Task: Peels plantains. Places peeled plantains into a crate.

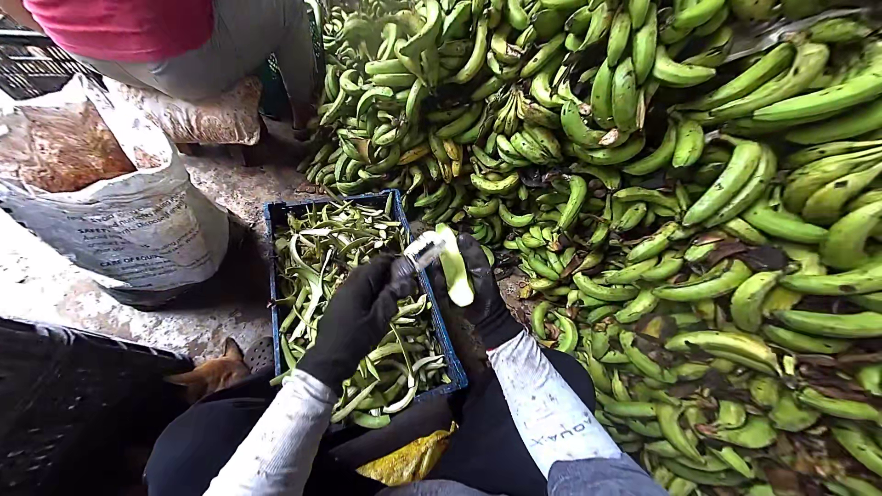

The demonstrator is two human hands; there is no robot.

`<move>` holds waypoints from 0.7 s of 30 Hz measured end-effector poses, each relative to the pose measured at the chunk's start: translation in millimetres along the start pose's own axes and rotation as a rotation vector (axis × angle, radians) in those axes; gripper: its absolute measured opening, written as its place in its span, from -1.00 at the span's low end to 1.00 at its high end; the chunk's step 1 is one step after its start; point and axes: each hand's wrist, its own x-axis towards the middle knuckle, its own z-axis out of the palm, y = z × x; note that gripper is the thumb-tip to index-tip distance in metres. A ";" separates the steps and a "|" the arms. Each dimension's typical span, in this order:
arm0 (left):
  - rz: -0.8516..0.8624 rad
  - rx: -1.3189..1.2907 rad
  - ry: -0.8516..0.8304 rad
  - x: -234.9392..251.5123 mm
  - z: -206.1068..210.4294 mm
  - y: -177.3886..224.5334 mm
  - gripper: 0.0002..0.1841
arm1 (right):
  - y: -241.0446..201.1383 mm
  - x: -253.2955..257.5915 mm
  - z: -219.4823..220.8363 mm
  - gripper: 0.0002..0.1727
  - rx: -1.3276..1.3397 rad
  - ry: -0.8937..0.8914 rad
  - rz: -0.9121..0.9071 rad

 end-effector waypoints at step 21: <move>-0.046 0.270 0.164 9.0 -1.5 -26.4 -0.46 | 14.2 -14.4 5.1 -0.43 -0.476 -0.174 -0.023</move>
